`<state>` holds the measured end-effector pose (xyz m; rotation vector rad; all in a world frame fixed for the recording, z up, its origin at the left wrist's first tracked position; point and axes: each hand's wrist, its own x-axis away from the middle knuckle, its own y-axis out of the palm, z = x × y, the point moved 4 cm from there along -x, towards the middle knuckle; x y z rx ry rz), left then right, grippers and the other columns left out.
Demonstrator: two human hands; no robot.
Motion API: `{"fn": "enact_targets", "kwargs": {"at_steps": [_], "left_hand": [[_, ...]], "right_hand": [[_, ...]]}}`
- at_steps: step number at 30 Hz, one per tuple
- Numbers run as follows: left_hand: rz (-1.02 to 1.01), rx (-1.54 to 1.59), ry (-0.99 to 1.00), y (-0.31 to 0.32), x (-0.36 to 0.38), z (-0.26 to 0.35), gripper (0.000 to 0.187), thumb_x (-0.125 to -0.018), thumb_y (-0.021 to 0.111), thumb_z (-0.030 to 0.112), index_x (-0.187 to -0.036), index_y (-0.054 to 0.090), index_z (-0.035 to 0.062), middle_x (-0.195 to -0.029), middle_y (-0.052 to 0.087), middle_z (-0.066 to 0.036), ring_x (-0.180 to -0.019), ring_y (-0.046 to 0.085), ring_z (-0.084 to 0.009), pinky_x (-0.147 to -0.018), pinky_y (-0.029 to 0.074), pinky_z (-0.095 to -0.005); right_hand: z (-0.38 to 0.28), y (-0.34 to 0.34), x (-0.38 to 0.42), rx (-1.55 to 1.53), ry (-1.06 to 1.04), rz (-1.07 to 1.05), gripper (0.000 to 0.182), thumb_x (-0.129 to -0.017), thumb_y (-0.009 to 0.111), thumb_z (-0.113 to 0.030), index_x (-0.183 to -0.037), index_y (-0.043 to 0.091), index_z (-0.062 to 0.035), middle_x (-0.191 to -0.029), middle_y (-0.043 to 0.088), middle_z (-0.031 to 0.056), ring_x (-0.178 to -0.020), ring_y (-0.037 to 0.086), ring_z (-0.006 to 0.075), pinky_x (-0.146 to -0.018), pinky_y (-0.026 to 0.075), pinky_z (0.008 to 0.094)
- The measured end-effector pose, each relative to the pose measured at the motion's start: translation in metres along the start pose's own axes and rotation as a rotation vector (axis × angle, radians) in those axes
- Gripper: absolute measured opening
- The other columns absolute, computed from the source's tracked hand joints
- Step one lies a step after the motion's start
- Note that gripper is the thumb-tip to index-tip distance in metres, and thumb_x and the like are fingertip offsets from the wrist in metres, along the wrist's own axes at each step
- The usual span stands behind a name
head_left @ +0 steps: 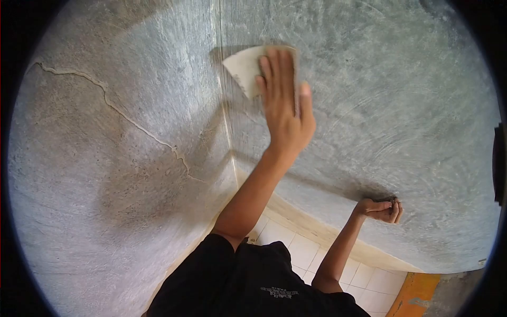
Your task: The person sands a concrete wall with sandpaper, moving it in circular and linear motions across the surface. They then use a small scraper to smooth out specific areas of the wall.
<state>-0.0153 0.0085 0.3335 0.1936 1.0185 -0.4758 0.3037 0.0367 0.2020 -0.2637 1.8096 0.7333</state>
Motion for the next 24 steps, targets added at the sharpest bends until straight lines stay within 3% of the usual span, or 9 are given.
{"fn": "enact_targets", "kwargs": {"at_steps": [3,6,9,12,15,21,24], "left_hand": [[-0.278,-0.180,0.234,0.021,0.056,0.007,0.063,-0.103,0.030,0.038,-0.147,0.027,-0.0063,-0.156,0.019,-0.024,-0.147,0.007,-0.0408,-0.117,0.004,-0.0554],[-0.277,-0.197,0.222,0.024,0.101,-0.015,0.061,-0.103,0.031,0.037,-0.146,0.031,-0.0060,-0.156,0.022,-0.022,-0.147,0.009,-0.0403,-0.117,0.005,-0.0554],[0.065,-0.007,-0.030,0.010,0.071,-0.039,0.058,-0.103,0.028,0.035,-0.149,0.029,-0.0018,-0.155,0.022,-0.025,-0.145,0.015,-0.0423,-0.117,0.008,-0.0562],[0.118,-0.045,-0.025,-0.015,0.012,-0.035,0.057,-0.104,0.028,0.033,-0.147,0.029,-0.0055,-0.153,0.022,-0.029,-0.144,0.016,-0.0457,-0.116,0.012,-0.0576],[0.105,-0.067,-0.002,-0.025,-0.008,-0.031,0.056,-0.105,0.028,0.031,-0.146,0.029,-0.0067,-0.153,0.024,-0.029,-0.143,0.017,-0.0467,-0.115,0.016,-0.0582],[-0.040,-0.155,-0.024,-0.023,0.033,-0.043,0.062,-0.105,0.029,0.037,-0.146,0.027,-0.0098,-0.152,0.021,-0.034,-0.143,0.016,-0.0476,-0.116,0.017,-0.0541],[0.020,-0.149,-0.026,-0.026,0.006,-0.038,0.060,-0.106,0.028,0.035,-0.146,0.027,-0.0093,-0.152,0.020,-0.033,-0.143,0.015,-0.0484,-0.116,0.017,-0.0542]], "right_hand": [[0.001,-0.001,0.001,-0.004,0.002,-0.002,0.018,-0.096,0.037,-0.006,-0.111,0.038,0.0020,-0.116,0.036,0.0156,-0.096,0.047,0.0221,-0.086,0.048,0.0343],[0.000,-0.001,0.000,-0.017,-0.011,-0.004,0.018,-0.096,0.037,-0.006,-0.112,0.038,0.0021,-0.116,0.036,0.0157,-0.096,0.047,0.0222,-0.086,0.048,0.0343],[0.002,-0.002,0.001,-0.006,-0.020,-0.014,0.018,-0.096,0.037,-0.006,-0.112,0.039,0.0018,-0.117,0.036,0.0156,-0.097,0.047,0.0223,-0.086,0.048,0.0342],[0.006,-0.003,0.003,-0.014,0.004,-0.023,0.018,-0.097,0.037,-0.006,-0.112,0.039,0.0015,-0.117,0.036,0.0152,-0.098,0.047,0.0224,-0.087,0.047,0.0340],[0.003,-0.002,0.003,-0.012,0.007,-0.020,0.018,-0.097,0.038,-0.007,-0.112,0.039,0.0012,-0.117,0.036,0.0147,-0.100,0.047,0.0226,-0.088,0.047,0.0345],[-0.004,0.000,0.000,0.006,-0.008,-0.024,0.017,-0.096,0.039,-0.008,-0.111,0.039,0.0005,-0.116,0.036,0.0145,-0.101,0.046,0.0238,-0.090,0.046,0.0384],[-0.001,-0.001,0.000,0.002,-0.014,-0.028,0.017,-0.096,0.039,-0.008,-0.110,0.039,0.0007,-0.116,0.037,0.0148,-0.102,0.046,0.0243,-0.090,0.046,0.0393]]}}
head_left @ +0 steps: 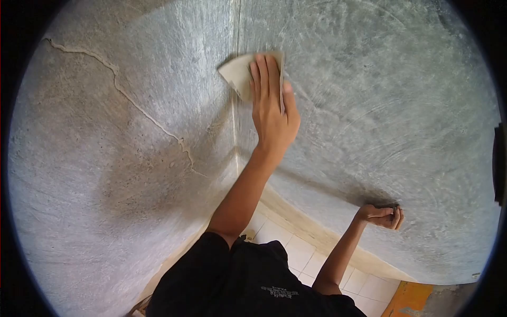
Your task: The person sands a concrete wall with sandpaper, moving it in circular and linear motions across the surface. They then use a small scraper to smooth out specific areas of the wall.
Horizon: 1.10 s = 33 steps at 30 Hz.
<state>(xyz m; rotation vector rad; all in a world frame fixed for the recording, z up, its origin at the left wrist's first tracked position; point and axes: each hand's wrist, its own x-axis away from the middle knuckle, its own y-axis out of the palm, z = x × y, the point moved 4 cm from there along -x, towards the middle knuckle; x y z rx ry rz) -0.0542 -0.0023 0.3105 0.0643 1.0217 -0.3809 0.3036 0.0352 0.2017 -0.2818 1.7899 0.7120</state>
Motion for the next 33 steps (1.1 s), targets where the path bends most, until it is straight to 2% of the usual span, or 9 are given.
{"fn": "enact_targets", "kwargs": {"at_steps": [4,8,11,16,19,21,26,29,33], "left_hand": [[0.085,0.018,-0.020,0.001,-0.019,0.012,0.058,-0.104,0.030,0.033,-0.145,0.031,-0.0075,-0.153,0.025,-0.028,-0.142,0.019,-0.0463,-0.114,0.019,-0.0571],[0.009,0.017,0.021,0.017,0.041,-0.003,0.058,-0.104,0.030,0.034,-0.144,0.035,-0.0073,-0.152,0.028,-0.028,-0.142,0.022,-0.0459,-0.114,0.018,-0.0578],[-0.007,0.010,0.083,0.014,0.046,-0.015,0.056,-0.104,0.031,0.034,-0.143,0.039,-0.0055,-0.151,0.032,-0.027,-0.141,0.025,-0.0448,-0.113,0.019,-0.0583],[0.084,0.020,0.219,-0.008,-0.043,-0.003,0.054,-0.104,0.033,0.032,-0.143,0.040,-0.0035,-0.151,0.034,-0.024,-0.141,0.028,-0.0441,-0.114,0.020,-0.0564],[0.096,0.028,0.227,-0.011,-0.048,-0.004,0.053,-0.104,0.033,0.031,-0.143,0.039,-0.0032,-0.151,0.034,-0.024,-0.141,0.028,-0.0439,-0.114,0.020,-0.0562],[0.086,0.039,0.189,-0.009,-0.033,-0.014,0.053,-0.104,0.033,0.031,-0.143,0.039,-0.0033,-0.150,0.034,-0.024,-0.141,0.028,-0.0438,-0.114,0.020,-0.0560],[0.033,0.076,0.081,0.004,0.056,-0.060,0.054,-0.104,0.034,0.032,-0.143,0.039,-0.0038,-0.150,0.034,-0.026,-0.141,0.028,-0.0441,-0.114,0.020,-0.0559],[-0.003,0.017,0.137,-0.009,0.021,-0.048,0.052,-0.103,0.035,0.032,-0.142,0.041,-0.0021,-0.149,0.036,-0.024,-0.140,0.030,-0.0426,-0.114,0.022,-0.0553],[0.050,0.045,0.337,-0.025,-0.068,-0.012,0.049,-0.103,0.036,0.032,-0.141,0.045,0.0021,-0.149,0.039,-0.019,-0.140,0.032,-0.0392,-0.113,0.023,-0.0548]], "right_hand": [[0.002,0.000,0.001,0.001,-0.012,0.000,0.017,-0.095,0.039,-0.007,-0.110,0.039,0.0012,-0.116,0.037,0.0155,-0.102,0.046,0.0247,-0.091,0.046,0.0393],[0.007,-0.001,0.005,-0.035,0.000,0.019,0.018,-0.095,0.039,-0.007,-0.111,0.039,0.0012,-0.117,0.037,0.0157,-0.101,0.046,0.0247,-0.091,0.045,0.0397],[0.003,-0.001,0.002,-0.027,-0.024,0.010,0.018,-0.095,0.039,-0.007,-0.111,0.039,0.0011,-0.117,0.037,0.0156,-0.101,0.046,0.0243,-0.091,0.045,0.0397],[0.005,-0.002,0.003,-0.041,-0.039,-0.007,0.019,-0.095,0.038,-0.006,-0.112,0.039,0.0015,-0.117,0.037,0.0153,-0.100,0.046,0.0240,-0.091,0.046,0.0389],[0.004,-0.001,0.002,-0.071,-0.023,0.002,0.019,-0.095,0.038,-0.007,-0.113,0.039,0.0015,-0.117,0.037,0.0150,-0.100,0.046,0.0239,-0.091,0.046,0.0384],[0.001,0.001,0.001,-0.071,-0.021,0.007,0.019,-0.096,0.037,-0.007,-0.113,0.039,0.0014,-0.117,0.037,0.0149,-0.100,0.046,0.0238,-0.090,0.045,0.0382],[0.001,-0.002,0.001,-0.010,-0.024,-0.009,0.018,-0.095,0.037,-0.006,-0.112,0.040,0.0013,-0.117,0.037,0.0148,-0.099,0.046,0.0239,-0.091,0.045,0.0383],[0.000,-0.001,0.001,-0.015,-0.006,-0.009,0.019,-0.095,0.037,-0.005,-0.113,0.040,0.0016,-0.117,0.037,0.0149,-0.100,0.046,0.0239,-0.091,0.045,0.0387],[0.003,0.000,0.002,-0.044,-0.018,-0.006,0.019,-0.096,0.038,-0.007,-0.113,0.040,0.0020,-0.117,0.037,0.0150,-0.101,0.046,0.0242,-0.091,0.045,0.0389]]}}
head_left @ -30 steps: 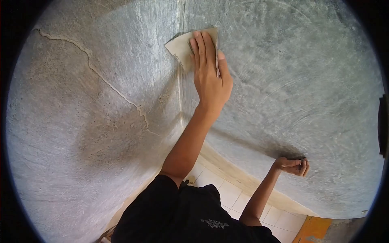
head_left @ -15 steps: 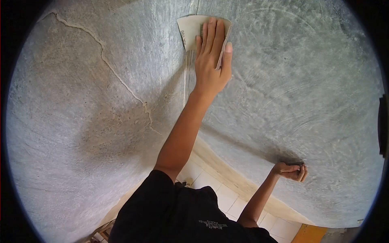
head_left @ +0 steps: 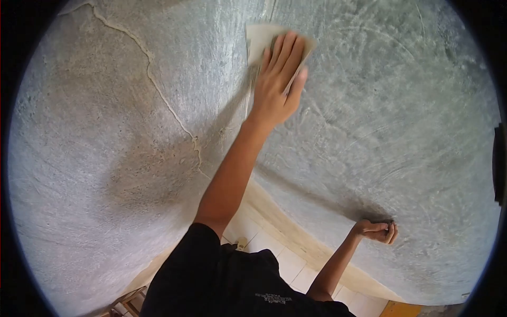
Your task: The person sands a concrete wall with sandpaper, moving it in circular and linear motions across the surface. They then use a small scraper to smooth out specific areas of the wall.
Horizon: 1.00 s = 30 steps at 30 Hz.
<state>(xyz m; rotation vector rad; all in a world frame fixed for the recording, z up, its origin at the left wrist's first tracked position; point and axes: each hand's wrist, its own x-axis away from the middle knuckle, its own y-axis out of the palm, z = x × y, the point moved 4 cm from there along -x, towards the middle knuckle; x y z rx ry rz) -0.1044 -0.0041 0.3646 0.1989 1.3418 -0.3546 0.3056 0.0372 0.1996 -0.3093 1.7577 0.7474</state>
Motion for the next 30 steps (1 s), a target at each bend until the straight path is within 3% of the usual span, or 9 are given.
{"fn": "enact_targets", "kwargs": {"at_steps": [2,6,8,14,17,20,26,30], "left_hand": [[0.067,0.040,0.087,-0.003,-0.034,0.002,0.048,-0.103,0.036,0.032,-0.140,0.047,0.0036,-0.149,0.041,-0.017,-0.140,0.033,-0.0379,-0.113,0.023,-0.0547],[0.022,0.009,0.033,-0.001,-0.025,-0.002,0.050,-0.104,0.034,0.031,-0.144,0.040,0.0016,-0.151,0.036,-0.019,-0.142,0.029,-0.0384,-0.115,0.021,-0.0530],[0.027,0.018,-0.056,0.004,0.030,-0.010,0.048,-0.103,0.035,0.029,-0.142,0.044,0.0029,-0.150,0.039,-0.017,-0.141,0.031,-0.0381,-0.113,0.023,-0.0551],[-0.306,0.067,-0.300,0.020,0.256,-0.019,0.056,-0.103,0.033,0.026,-0.145,0.028,-0.0099,-0.152,0.023,-0.031,-0.142,0.017,-0.0486,-0.116,0.013,-0.0565],[-0.404,0.082,-0.339,0.026,0.315,-0.024,0.058,-0.103,0.033,0.028,-0.144,0.028,-0.0121,-0.151,0.022,-0.033,-0.142,0.015,-0.0501,-0.116,0.012,-0.0577],[-0.304,0.011,-0.295,0.032,0.275,-0.028,0.060,-0.102,0.034,0.030,-0.144,0.028,-0.0122,-0.151,0.022,-0.034,-0.143,0.014,-0.0498,-0.116,0.012,-0.0583],[-0.205,0.017,-0.065,0.004,0.052,0.014,0.056,-0.102,0.035,0.034,-0.146,0.035,-0.0015,-0.154,0.028,-0.022,-0.144,0.022,-0.0403,-0.115,0.014,-0.0567],[-0.131,0.027,-0.114,0.008,0.033,0.025,0.055,-0.103,0.033,0.035,-0.147,0.035,0.0009,-0.154,0.029,-0.021,-0.144,0.023,-0.0398,-0.116,0.015,-0.0548]], "right_hand": [[-0.001,0.000,0.000,-0.014,-0.010,0.000,0.019,-0.097,0.038,-0.007,-0.113,0.040,0.0023,-0.117,0.037,0.0150,-0.101,0.046,0.0245,-0.091,0.045,0.0390],[-0.001,-0.001,-0.001,0.036,-0.032,-0.012,0.020,-0.096,0.037,-0.007,-0.113,0.040,0.0026,-0.118,0.037,0.0157,-0.101,0.046,0.0248,-0.090,0.046,0.0389],[-0.003,-0.001,-0.001,0.054,-0.031,-0.016,0.020,-0.097,0.037,-0.007,-0.113,0.040,0.0024,-0.118,0.037,0.0156,-0.101,0.046,0.0247,-0.090,0.046,0.0387],[-0.005,0.000,-0.002,0.067,-0.019,-0.026,0.019,-0.097,0.038,-0.009,-0.113,0.039,0.0013,-0.118,0.037,0.0155,-0.101,0.046,0.0246,-0.089,0.045,0.0372],[-0.009,-0.003,-0.003,0.077,-0.023,-0.031,0.018,-0.097,0.038,-0.008,-0.113,0.039,0.0009,-0.119,0.037,0.0156,-0.101,0.045,0.0247,-0.088,0.045,0.0371],[-0.001,-0.001,0.000,0.041,-0.013,-0.018,0.018,-0.098,0.038,-0.009,-0.113,0.039,0.0007,-0.118,0.037,0.0156,-0.101,0.045,0.0247,-0.089,0.044,0.0377],[-0.005,0.000,-0.001,0.071,-0.011,-0.032,0.018,-0.097,0.038,-0.008,-0.112,0.040,0.0010,-0.118,0.036,0.0157,-0.102,0.045,0.0247,-0.091,0.044,0.0398],[0.001,-0.001,0.002,0.038,-0.029,-0.025,0.019,-0.097,0.038,-0.009,-0.113,0.040,0.0012,-0.118,0.036,0.0158,-0.102,0.045,0.0248,-0.092,0.044,0.0408]]}}
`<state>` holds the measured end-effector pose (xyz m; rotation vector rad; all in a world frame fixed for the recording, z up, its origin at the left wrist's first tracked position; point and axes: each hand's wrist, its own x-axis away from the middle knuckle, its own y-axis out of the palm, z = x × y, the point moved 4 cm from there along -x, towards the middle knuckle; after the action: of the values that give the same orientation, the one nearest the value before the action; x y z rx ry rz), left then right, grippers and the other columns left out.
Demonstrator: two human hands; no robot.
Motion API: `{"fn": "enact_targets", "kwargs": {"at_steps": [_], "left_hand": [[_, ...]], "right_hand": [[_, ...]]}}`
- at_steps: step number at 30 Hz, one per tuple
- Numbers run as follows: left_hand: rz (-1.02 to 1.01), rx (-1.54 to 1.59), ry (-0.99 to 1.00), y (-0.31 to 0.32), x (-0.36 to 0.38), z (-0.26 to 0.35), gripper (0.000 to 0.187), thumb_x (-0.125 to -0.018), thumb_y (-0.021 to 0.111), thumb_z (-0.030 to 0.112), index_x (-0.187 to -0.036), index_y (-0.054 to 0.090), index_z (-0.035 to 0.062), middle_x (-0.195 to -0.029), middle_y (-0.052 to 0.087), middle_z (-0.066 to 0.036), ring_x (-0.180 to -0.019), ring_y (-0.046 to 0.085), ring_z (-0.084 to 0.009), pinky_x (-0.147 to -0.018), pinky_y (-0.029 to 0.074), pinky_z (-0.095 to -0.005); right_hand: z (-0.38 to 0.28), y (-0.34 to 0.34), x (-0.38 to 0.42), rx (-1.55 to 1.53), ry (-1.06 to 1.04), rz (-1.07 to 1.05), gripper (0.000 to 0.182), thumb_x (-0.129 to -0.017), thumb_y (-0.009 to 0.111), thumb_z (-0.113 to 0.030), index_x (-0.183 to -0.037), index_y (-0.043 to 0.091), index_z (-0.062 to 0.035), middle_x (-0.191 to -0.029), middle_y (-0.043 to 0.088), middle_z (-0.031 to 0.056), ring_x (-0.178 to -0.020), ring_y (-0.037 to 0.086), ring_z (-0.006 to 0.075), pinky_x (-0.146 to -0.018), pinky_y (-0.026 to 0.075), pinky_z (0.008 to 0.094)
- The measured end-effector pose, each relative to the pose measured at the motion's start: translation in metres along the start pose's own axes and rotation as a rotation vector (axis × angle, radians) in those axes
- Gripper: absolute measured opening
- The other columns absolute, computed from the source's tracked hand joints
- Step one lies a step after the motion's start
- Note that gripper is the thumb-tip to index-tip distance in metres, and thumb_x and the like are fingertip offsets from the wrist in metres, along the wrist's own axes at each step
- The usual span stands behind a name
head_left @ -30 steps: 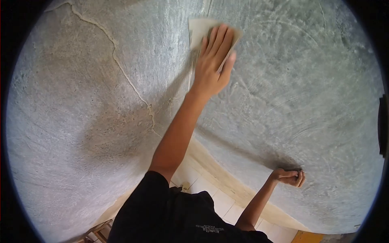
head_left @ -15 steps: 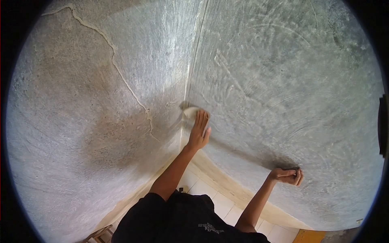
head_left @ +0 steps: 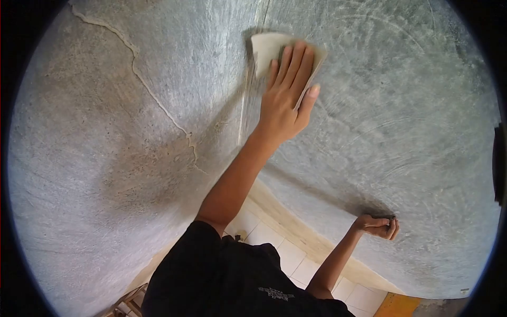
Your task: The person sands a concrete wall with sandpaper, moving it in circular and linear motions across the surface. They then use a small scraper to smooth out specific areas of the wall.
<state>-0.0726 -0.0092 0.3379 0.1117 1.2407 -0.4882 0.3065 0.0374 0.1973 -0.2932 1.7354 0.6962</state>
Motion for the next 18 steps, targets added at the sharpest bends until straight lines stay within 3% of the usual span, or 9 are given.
{"fn": "enact_targets", "kwargs": {"at_steps": [3,6,8,10,11,13,16,18], "left_hand": [[0.069,0.038,-0.111,0.025,0.073,-0.031,0.056,-0.104,0.031,0.034,-0.149,0.030,0.0003,-0.156,0.024,-0.021,-0.145,0.019,-0.0413,-0.116,0.015,-0.0542],[0.088,0.126,-0.394,0.058,0.216,-0.070,0.058,-0.103,0.029,0.030,-0.150,0.023,-0.0038,-0.155,0.019,-0.027,-0.144,0.016,-0.0461,-0.116,0.013,-0.0555],[-0.073,0.102,-0.459,0.075,0.316,-0.076,0.058,-0.102,0.030,0.028,-0.148,0.023,-0.0069,-0.154,0.019,-0.031,-0.143,0.016,-0.0484,-0.116,0.014,-0.0562],[-0.169,0.121,-0.437,0.070,0.337,-0.064,0.057,-0.102,0.031,0.026,-0.148,0.023,-0.0074,-0.154,0.019,-0.030,-0.143,0.016,-0.0485,-0.116,0.014,-0.0564],[-0.219,0.133,-0.427,0.072,0.341,-0.062,0.057,-0.102,0.032,0.025,-0.148,0.023,-0.0077,-0.154,0.019,-0.030,-0.143,0.016,-0.0485,-0.116,0.015,-0.0565],[-0.108,0.039,-0.301,0.076,0.307,-0.064,0.056,-0.101,0.032,0.025,-0.147,0.026,-0.0070,-0.154,0.021,-0.029,-0.143,0.017,-0.0476,-0.116,0.015,-0.0565],[0.057,0.023,-0.087,0.059,0.178,-0.047,0.056,-0.101,0.033,0.027,-0.145,0.032,-0.0066,-0.153,0.026,-0.026,-0.142,0.022,-0.0464,-0.115,0.017,-0.0565],[0.059,0.058,-0.016,0.034,0.097,-0.021,0.056,-0.102,0.032,0.029,-0.144,0.035,-0.0072,-0.152,0.030,-0.025,-0.141,0.024,-0.0464,-0.115,0.018,-0.0561]], "right_hand": [[0.002,-0.001,0.002,-0.012,0.002,0.010,0.019,-0.097,0.039,-0.009,-0.112,0.040,0.0008,-0.118,0.036,0.0156,-0.102,0.045,0.0246,-0.093,0.043,0.0410],[-0.003,-0.001,0.000,0.024,-0.003,-0.001,0.019,-0.096,0.038,-0.008,-0.113,0.040,0.0010,-0.118,0.036,0.0156,-0.102,0.045,0.0246,-0.093,0.043,0.0406],[-0.004,-0.002,-0.001,0.044,-0.018,-0.011,0.019,-0.096,0.038,-0.008,-0.113,0.040,0.0011,-0.117,0.037,0.0155,-0.102,0.045,0.0244,-0.092,0.043,0.0401],[-0.003,0.001,0.000,0.034,-0.033,-0.005,0.019,-0.097,0.038,-0.008,-0.113,0.040,0.0012,-0.117,0.037,0.0156,-0.102,0.045,0.0244,-0.092,0.044,0.0397],[-0.001,0.001,0.001,0.021,-0.040,0.002,0.018,-0.097,0.038,-0.008,-0.113,0.040,0.0012,-0.116,0.037,0.0156,-0.102,0.045,0.0244,-0.093,0.044,0.0395],[0.000,-0.003,0.002,0.012,-0.041,-0.004,0.018,-0.097,0.038,-0.007,-0.112,0.040,0.0013,-0.116,0.038,0.0155,-0.102,0.046,0.0243,-0.093,0.044,0.0393],[-0.002,0.001,-0.001,0.015,-0.028,-0.001,0.018,-0.097,0.038,-0.007,-0.112,0.040,0.0015,-0.116,0.038,0.0152,-0.102,0.046,0.0242,-0.094,0.044,0.0391],[-0.003,-0.001,0.000,0.025,-0.020,-0.005,0.018,-0.097,0.038,-0.006,-0.113,0.040,0.0018,-0.117,0.038,0.0152,-0.102,0.047,0.0244,-0.094,0.045,0.0391]]}}
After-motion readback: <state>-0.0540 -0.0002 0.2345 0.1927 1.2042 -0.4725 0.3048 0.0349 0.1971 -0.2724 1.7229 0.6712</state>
